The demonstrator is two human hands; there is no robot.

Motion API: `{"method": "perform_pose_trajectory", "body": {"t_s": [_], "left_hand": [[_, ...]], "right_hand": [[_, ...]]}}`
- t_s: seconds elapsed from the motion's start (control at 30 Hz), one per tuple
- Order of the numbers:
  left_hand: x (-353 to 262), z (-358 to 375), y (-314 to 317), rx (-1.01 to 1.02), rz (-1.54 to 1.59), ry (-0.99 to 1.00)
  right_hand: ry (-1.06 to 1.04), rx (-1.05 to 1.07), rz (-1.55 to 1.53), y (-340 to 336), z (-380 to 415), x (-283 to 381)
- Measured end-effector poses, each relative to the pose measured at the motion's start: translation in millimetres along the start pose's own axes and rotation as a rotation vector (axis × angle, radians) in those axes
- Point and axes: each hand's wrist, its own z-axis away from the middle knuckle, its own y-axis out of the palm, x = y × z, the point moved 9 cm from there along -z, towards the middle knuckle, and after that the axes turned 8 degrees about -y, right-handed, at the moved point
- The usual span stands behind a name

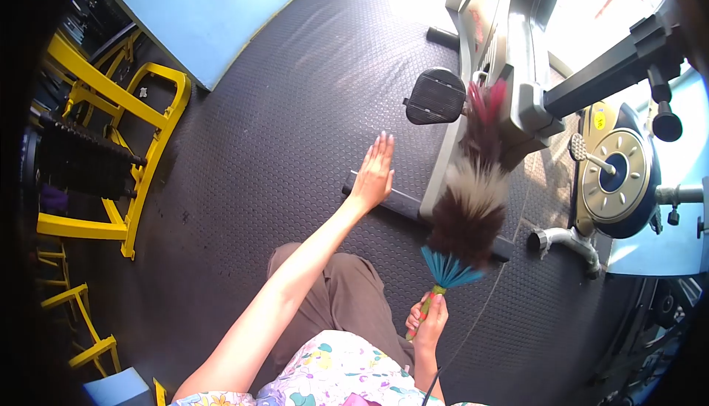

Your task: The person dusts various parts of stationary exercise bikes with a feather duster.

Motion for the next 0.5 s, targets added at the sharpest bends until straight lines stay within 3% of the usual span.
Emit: {"method": "perform_pose_trajectory", "body": {"t_s": [0.07, 0.2, 0.33, 0.47, 0.5], "left_hand": [[-46.1, -23.4, -25.7, -0.127, -0.155, 0.227], [-62.9, -52.4, -18.8, 0.088, -0.309, 0.184], [-58.4, -53.0, -9.7, 0.192, -0.393, 0.151], [-69.5, -51.8, -12.1, 0.223, -0.419, 0.084], [-75.7, -54.1, -16.1, 0.209, -0.367, 0.054]], "right_hand": [[0.06, -0.044, 0.049, -25.0, 2.2, -20.3], [0.239, 0.008, 0.16, -56.1, 24.0, -25.6], [-0.041, -0.04, 0.363, -98.9, 25.8, 52.3], [-0.592, -0.115, 0.721, -117.4, 31.5, 192.6], [-0.619, -0.138, 0.688, -116.0, 38.5, 219.5]]}}
